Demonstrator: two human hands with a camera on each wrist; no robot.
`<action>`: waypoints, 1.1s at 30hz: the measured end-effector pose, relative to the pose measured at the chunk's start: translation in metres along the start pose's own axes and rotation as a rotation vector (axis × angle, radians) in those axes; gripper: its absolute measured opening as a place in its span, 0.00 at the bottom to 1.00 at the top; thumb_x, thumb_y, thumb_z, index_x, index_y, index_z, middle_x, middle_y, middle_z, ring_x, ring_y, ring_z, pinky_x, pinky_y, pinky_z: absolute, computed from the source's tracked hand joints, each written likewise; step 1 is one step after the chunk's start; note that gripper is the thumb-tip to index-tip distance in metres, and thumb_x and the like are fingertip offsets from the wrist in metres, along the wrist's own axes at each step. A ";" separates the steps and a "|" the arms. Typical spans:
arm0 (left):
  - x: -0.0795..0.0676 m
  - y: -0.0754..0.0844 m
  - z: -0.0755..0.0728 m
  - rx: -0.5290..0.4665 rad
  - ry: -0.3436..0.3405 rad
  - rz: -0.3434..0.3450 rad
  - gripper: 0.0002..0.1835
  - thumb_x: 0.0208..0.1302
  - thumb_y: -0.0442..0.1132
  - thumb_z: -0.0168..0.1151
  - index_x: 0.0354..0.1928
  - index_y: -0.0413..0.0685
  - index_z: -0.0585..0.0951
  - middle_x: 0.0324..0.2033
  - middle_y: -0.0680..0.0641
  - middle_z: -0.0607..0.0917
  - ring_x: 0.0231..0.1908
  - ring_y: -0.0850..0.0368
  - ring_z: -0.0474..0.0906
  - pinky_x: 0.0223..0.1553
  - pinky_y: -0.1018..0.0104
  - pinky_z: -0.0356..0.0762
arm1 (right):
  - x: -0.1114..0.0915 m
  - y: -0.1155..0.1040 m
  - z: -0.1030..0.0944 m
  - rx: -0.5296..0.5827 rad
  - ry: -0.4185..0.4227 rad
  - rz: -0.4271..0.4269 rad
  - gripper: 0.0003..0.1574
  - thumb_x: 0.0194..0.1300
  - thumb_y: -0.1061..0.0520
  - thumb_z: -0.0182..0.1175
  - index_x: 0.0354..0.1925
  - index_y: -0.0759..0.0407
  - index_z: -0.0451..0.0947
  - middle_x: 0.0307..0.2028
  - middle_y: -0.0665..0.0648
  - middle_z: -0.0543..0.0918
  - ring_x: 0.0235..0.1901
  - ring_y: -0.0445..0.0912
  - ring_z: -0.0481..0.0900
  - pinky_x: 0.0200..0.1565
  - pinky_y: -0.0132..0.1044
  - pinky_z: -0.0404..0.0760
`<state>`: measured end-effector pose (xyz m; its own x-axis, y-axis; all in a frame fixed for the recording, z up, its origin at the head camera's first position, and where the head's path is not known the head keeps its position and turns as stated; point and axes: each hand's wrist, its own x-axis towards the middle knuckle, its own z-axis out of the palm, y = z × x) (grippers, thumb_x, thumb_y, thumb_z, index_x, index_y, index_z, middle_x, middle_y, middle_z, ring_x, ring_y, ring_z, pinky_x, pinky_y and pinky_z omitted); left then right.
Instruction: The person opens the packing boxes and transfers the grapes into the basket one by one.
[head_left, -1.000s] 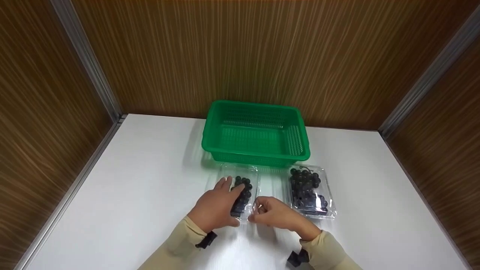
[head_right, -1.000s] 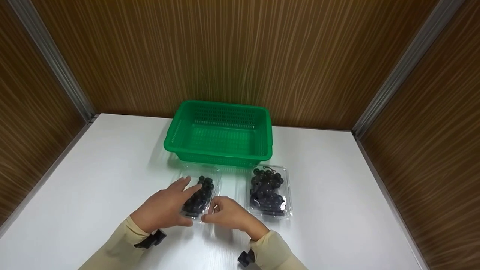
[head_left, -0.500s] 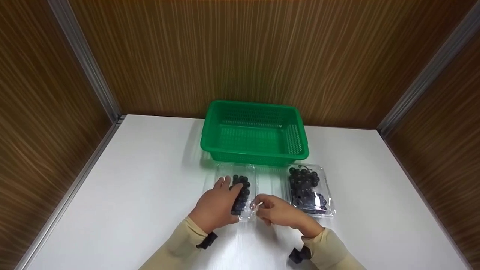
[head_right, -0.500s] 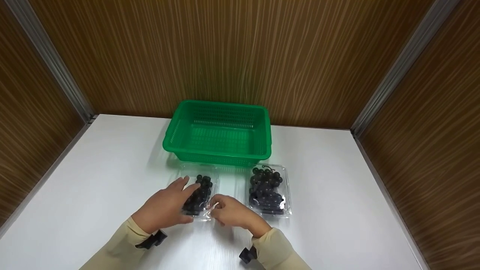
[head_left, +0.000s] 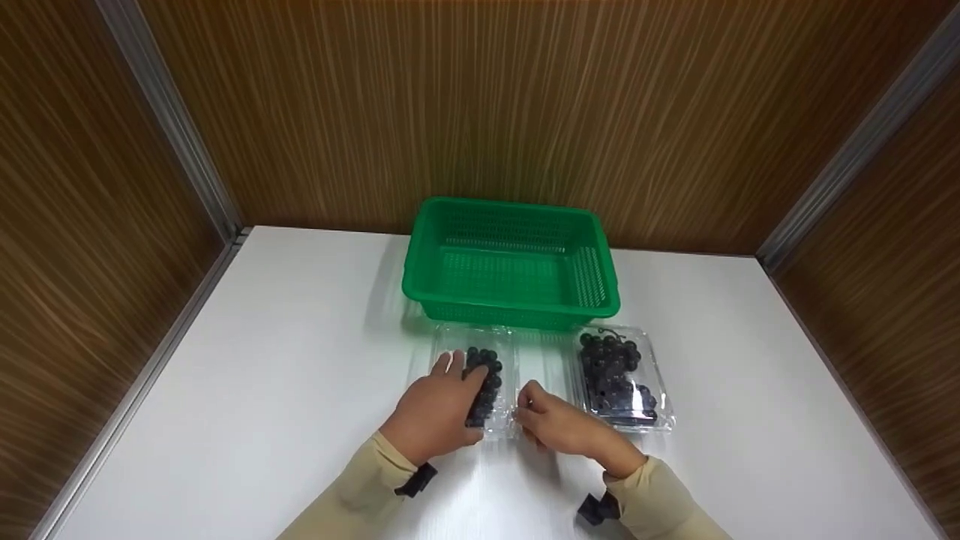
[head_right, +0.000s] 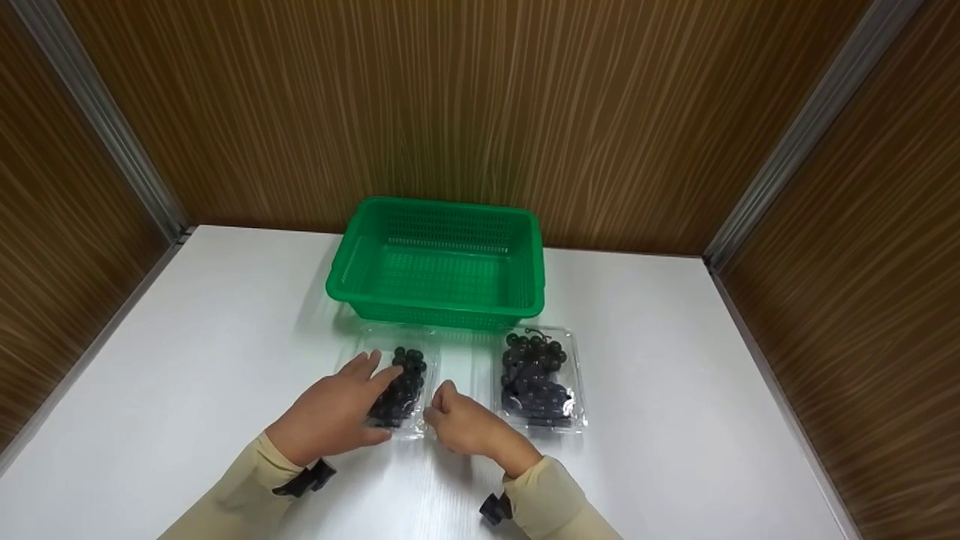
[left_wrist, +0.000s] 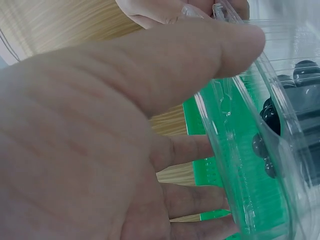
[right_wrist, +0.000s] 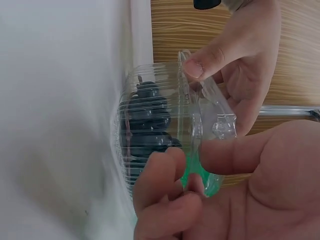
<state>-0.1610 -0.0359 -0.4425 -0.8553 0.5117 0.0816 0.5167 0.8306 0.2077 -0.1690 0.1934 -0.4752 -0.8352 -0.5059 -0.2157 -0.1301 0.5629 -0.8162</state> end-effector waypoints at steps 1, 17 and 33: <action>0.000 0.000 0.000 0.003 -0.004 0.002 0.45 0.53 0.53 0.80 0.70 0.40 0.75 0.66 0.26 0.74 0.67 0.30 0.72 0.57 0.44 0.82 | 0.000 0.000 0.000 -0.008 -0.002 0.003 0.10 0.82 0.56 0.46 0.39 0.57 0.63 0.22 0.51 0.73 0.19 0.44 0.69 0.24 0.34 0.68; -0.001 0.002 0.001 0.023 0.010 0.024 0.45 0.54 0.53 0.79 0.70 0.40 0.74 0.66 0.26 0.74 0.67 0.31 0.72 0.54 0.46 0.83 | -0.004 -0.002 -0.002 -0.118 0.011 0.009 0.13 0.81 0.53 0.46 0.36 0.56 0.66 0.21 0.49 0.73 0.20 0.42 0.70 0.24 0.36 0.68; -0.001 0.002 0.004 -0.019 0.014 0.037 0.45 0.55 0.52 0.78 0.74 0.48 0.72 0.69 0.28 0.71 0.70 0.29 0.68 0.47 0.46 0.86 | -0.007 -0.005 -0.002 -0.147 0.020 0.026 0.12 0.81 0.52 0.47 0.39 0.57 0.66 0.23 0.50 0.75 0.22 0.43 0.71 0.26 0.37 0.68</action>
<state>-0.1591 -0.0338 -0.4462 -0.8359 0.5391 0.1030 0.5475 0.8065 0.2232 -0.1635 0.1953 -0.4684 -0.8497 -0.4774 -0.2238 -0.1838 0.6661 -0.7228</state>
